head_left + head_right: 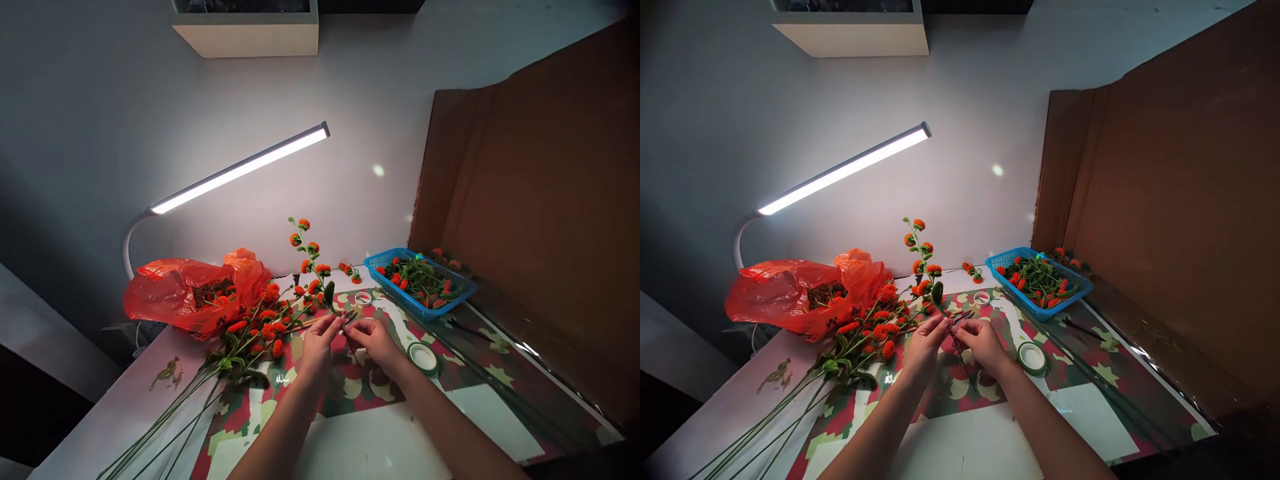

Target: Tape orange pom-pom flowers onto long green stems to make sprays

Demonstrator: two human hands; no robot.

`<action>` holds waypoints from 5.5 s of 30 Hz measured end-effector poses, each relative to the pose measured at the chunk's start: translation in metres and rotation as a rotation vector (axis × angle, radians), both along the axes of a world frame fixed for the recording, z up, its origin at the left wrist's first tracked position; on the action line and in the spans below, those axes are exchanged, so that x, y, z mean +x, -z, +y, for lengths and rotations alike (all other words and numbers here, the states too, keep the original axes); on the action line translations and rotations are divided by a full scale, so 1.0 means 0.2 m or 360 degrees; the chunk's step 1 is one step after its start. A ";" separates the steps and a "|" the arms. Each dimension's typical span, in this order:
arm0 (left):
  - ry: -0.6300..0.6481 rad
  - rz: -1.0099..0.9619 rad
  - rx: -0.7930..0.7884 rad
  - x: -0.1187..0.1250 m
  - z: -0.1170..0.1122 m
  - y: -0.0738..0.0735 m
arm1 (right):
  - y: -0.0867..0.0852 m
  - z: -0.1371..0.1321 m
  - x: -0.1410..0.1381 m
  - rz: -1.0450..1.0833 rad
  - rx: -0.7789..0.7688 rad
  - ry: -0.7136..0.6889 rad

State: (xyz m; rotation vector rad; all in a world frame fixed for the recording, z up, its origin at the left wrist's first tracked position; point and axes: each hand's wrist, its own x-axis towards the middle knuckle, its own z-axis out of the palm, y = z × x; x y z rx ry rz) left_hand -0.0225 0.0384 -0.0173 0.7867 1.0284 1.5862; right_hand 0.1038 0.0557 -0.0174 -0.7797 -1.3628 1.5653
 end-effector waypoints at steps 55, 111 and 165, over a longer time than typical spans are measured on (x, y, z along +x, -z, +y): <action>0.0003 0.0223 0.0110 0.01 0.00 -0.05 | -0.04 -0.12 -0.02 -0.0451 0.0623 0.0734; -0.0024 -0.0136 0.0025 0.02 0.00 -0.09 | 0.01 -0.09 -0.03 -0.0355 0.0416 0.0561; -0.0131 0.0609 0.0238 0.01 -0.03 -0.07 | -0.05 -0.01 0.07 -0.0365 0.0148 0.0237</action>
